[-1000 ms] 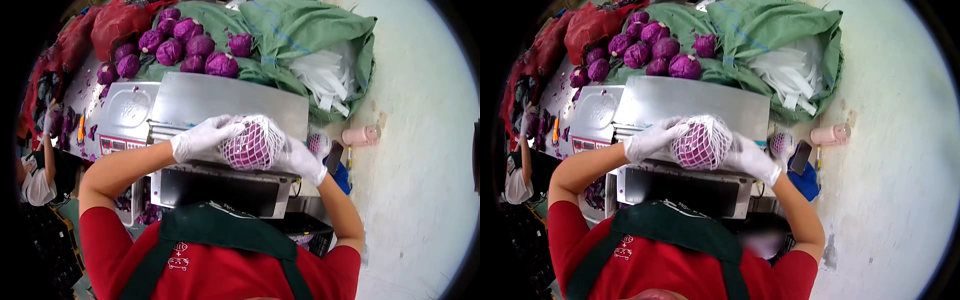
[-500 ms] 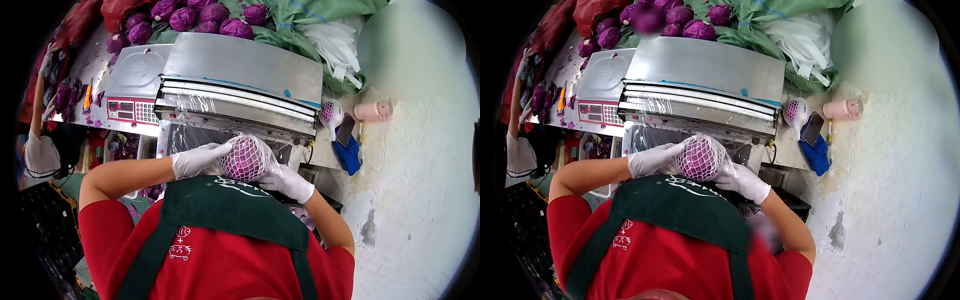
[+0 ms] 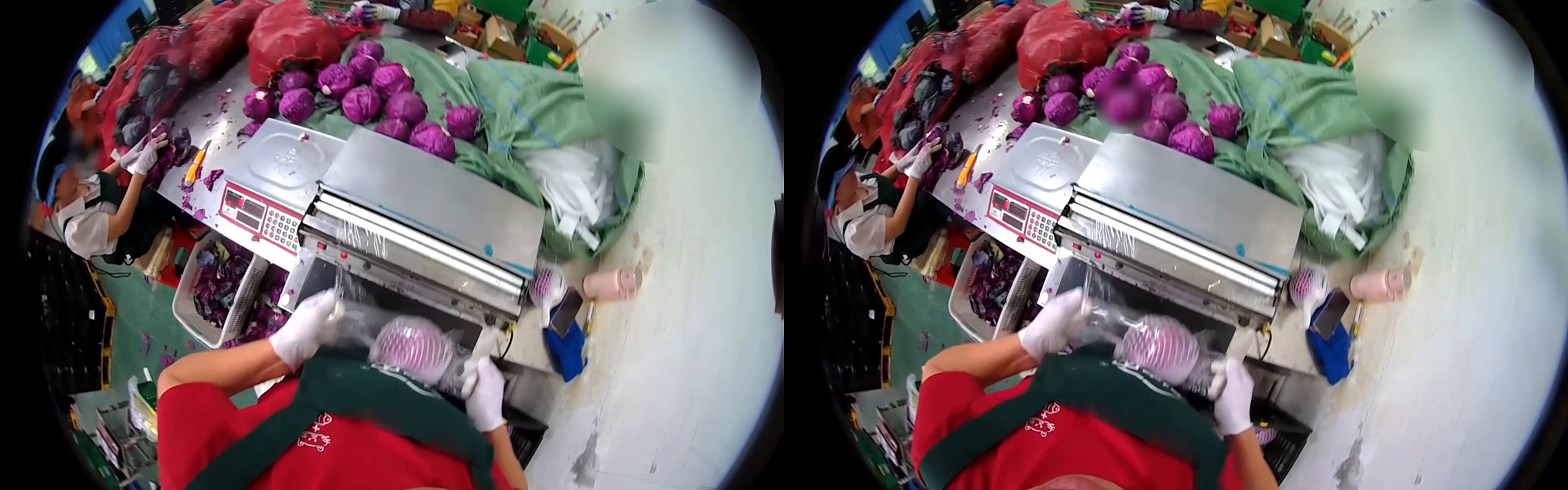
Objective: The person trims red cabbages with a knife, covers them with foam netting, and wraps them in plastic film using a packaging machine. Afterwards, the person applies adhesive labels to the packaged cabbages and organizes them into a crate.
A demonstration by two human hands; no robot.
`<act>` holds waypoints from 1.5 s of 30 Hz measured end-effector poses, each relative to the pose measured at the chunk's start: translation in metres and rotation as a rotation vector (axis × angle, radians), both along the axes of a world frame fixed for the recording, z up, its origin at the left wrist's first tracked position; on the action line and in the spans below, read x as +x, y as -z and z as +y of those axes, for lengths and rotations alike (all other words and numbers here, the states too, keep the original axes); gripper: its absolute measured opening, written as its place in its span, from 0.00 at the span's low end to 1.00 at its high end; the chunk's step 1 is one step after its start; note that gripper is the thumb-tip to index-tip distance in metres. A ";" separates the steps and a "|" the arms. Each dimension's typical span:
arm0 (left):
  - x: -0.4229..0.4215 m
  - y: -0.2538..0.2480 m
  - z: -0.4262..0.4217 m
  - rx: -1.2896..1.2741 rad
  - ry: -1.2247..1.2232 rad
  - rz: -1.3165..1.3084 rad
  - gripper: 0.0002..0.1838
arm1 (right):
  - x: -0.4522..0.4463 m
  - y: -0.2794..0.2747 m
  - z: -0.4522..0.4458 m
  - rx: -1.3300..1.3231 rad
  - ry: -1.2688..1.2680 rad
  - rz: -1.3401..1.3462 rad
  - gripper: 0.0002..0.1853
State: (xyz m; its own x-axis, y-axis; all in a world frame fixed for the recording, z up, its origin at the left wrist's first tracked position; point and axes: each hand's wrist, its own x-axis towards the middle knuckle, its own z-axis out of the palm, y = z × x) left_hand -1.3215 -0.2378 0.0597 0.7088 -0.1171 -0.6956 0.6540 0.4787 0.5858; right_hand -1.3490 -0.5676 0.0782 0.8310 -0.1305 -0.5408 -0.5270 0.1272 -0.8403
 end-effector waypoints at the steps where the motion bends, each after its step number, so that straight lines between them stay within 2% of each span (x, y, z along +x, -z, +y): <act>1: -0.018 0.018 0.002 0.061 -0.045 0.134 0.18 | -0.024 0.035 -0.023 0.093 -0.080 0.219 0.20; 2: -0.032 0.055 0.006 0.156 0.009 0.228 0.19 | -0.040 0.060 -0.025 0.039 -0.091 0.249 0.21; 3: -0.047 0.092 0.011 0.241 0.065 0.326 0.20 | -0.052 0.093 -0.031 -0.117 -0.262 0.169 0.21; 4: -0.071 0.167 0.030 0.298 0.476 0.132 0.18 | -0.049 0.093 -0.021 -0.179 -0.336 0.110 0.20; 5: -0.065 0.199 0.017 0.529 0.757 0.030 0.14 | -0.037 0.082 -0.007 -0.147 -0.325 0.091 0.19; 6: -0.052 0.203 -0.001 0.667 0.889 -0.056 0.14 | -0.028 0.071 0.006 -0.107 -0.315 0.074 0.18; 10: -0.003 0.182 -0.047 0.770 0.914 -0.280 0.17 | 0.017 0.022 0.056 0.064 -0.291 0.026 0.16; 16: 0.020 0.162 -0.033 0.707 0.853 -0.420 0.21 | 0.041 -0.008 0.134 0.194 -0.400 0.028 0.14; 21: 0.018 0.134 -0.005 0.566 0.809 -0.536 0.24 | 0.038 -0.035 0.188 0.335 -0.474 0.045 0.14; 25: -0.001 0.097 0.015 0.245 0.848 -0.618 0.27 | 0.022 -0.066 0.217 0.634 -0.451 0.118 0.16; 26: -0.005 0.082 0.026 0.123 0.869 -0.608 0.28 | 0.023 -0.071 0.220 0.750 -0.412 0.122 0.17; 27: -0.009 0.069 0.030 -0.007 0.901 -0.571 0.28 | 0.020 0.007 0.201 1.102 -0.221 -0.003 0.17; 28: -0.010 0.056 0.036 -0.116 0.923 -0.532 0.29 | 0.013 -0.040 0.203 0.577 -0.013 -0.049 0.18; 29: -0.007 0.044 0.041 -0.226 0.947 -0.494 0.30 | -0.002 -0.020 0.193 0.509 0.064 -0.249 0.19; 30: -0.006 0.035 0.039 -0.332 0.959 -0.445 0.31 | -0.021 -0.017 0.188 0.214 0.158 -0.411 0.19; 31: -0.004 0.030 0.032 -0.448 0.953 -0.394 0.31 | -0.037 -0.023 0.180 0.188 0.174 -0.342 0.18; 33: -0.009 0.011 0.002 -0.661 0.692 0.035 0.31 | -0.077 -0.003 0.172 0.096 0.132 -0.297 0.22; 34: -0.020 0.002 -0.015 -0.680 0.528 0.256 0.31 | -0.099 -0.004 0.172 -0.181 0.108 -0.298 0.29; 36: -0.047 0.002 -0.040 -0.604 0.692 0.145 0.33 | -0.132 0.001 0.164 -0.002 0.369 -0.332 0.36; 38: -0.066 0.021 -0.075 -0.645 0.924 0.023 0.31 | -0.158 0.022 0.135 0.029 0.544 -0.270 0.45; 39: -0.075 0.031 -0.091 -0.666 1.034 -0.053 0.31 | -0.183 0.024 0.114 0.001 0.643 -0.311 0.42; 41: -0.108 0.013 -0.131 -0.247 1.320 -0.447 0.28 | -0.238 0.015 0.078 0.233 0.754 -0.474 0.32; 42: -0.123 0.026 -0.150 -0.277 1.426 -0.541 0.28 | -0.273 0.018 0.058 0.369 0.751 -0.587 0.28; 43: -0.137 0.012 -0.171 -0.262 1.587 -0.476 0.29 | -0.312 0.007 0.050 0.458 0.920 -0.393 0.30; 44: -0.152 0.000 -0.195 -0.237 1.743 -0.409 0.29 | -0.351 0.032 0.035 0.529 0.938 -0.411 0.30; 45: -0.165 0.025 -0.216 -0.192 1.822 -0.414 0.29 | -0.387 0.036 0.026 0.470 0.974 -0.370 0.31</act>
